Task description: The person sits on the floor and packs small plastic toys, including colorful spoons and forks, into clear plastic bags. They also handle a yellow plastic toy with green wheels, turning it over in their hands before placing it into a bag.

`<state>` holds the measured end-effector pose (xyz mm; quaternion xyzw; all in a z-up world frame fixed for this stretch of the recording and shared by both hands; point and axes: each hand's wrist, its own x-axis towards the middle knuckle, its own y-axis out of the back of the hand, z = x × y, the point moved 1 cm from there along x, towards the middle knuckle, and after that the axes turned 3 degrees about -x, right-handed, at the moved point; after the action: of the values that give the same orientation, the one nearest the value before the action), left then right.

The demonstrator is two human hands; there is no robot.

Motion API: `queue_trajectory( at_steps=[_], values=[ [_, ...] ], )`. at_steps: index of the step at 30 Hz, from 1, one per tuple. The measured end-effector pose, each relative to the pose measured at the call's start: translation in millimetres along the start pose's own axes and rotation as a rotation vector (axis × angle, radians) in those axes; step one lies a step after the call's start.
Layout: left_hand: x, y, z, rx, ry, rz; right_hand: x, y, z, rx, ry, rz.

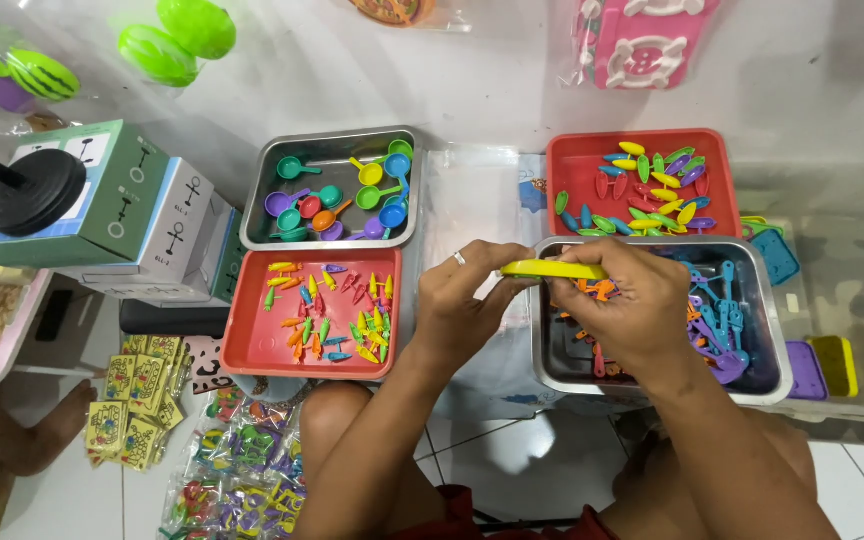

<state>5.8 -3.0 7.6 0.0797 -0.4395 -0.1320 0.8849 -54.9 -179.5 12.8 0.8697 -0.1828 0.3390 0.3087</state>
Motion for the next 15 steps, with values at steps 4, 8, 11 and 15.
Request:
queue_trajectory(
  at_steps=[4,8,11,15],
  values=[
    [0.2,-3.3,5.9,0.019,0.021,0.023,-1.3,0.3,0.8,-0.046,0.026,0.02],
    [-2.1,-5.4,7.9,0.02,0.033,0.05,-0.2,-1.2,-1.4,-0.062,0.05,0.025],
    [-3.0,-5.4,10.9,0.013,0.04,0.07,1.1,-5.3,-5.4,-0.038,0.072,0.05],
    [-5.0,-6.8,14.0,0.065,0.077,0.087,3.2,-8.3,-4.9,-0.054,0.127,0.042]
  ],
)
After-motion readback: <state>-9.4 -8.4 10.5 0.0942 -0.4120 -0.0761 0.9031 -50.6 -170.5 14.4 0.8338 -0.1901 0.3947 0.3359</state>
